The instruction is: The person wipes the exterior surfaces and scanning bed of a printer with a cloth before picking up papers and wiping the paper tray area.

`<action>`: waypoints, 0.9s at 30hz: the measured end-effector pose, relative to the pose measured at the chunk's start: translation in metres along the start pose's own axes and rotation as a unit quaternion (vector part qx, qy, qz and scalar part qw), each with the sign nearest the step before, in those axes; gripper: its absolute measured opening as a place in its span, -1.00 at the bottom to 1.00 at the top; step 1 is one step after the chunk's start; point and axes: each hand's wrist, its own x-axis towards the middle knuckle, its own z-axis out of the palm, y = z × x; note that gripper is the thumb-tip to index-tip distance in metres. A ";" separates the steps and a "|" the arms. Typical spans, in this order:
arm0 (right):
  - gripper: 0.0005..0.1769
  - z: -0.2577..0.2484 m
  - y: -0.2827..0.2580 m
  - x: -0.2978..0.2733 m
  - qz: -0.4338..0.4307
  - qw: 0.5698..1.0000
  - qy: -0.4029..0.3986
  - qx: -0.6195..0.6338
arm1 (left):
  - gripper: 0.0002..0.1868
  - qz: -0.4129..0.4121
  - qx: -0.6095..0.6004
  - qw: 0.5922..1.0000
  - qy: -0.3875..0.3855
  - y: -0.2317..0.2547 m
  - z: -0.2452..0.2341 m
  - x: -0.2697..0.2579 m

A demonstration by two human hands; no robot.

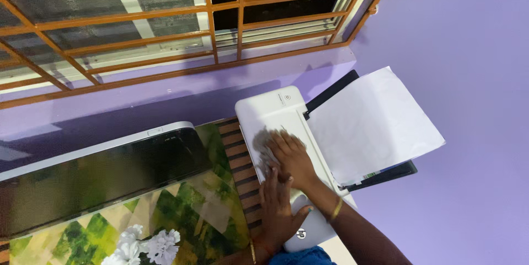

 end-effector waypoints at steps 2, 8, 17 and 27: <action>-0.21 -0.005 -0.001 -0.020 -0.012 1.000 0.005 0.010 | -0.10 0.008 -0.004 1.000 0.003 0.001 0.000 0.000; -0.24 0.009 0.014 -0.010 0.062 0.996 0.039 -0.041 | -0.12 -0.008 0.011 0.999 -0.038 0.001 -0.004 0.006; -0.27 0.019 0.030 0.063 0.115 0.989 0.086 -0.037 | -0.20 -0.017 -0.022 0.999 -0.027 0.005 -0.011 0.006; -0.27 0.008 -0.014 0.038 -0.093 0.994 -0.024 0.046 | -0.17 -0.035 -0.039 0.998 -0.028 0.008 -0.017 0.007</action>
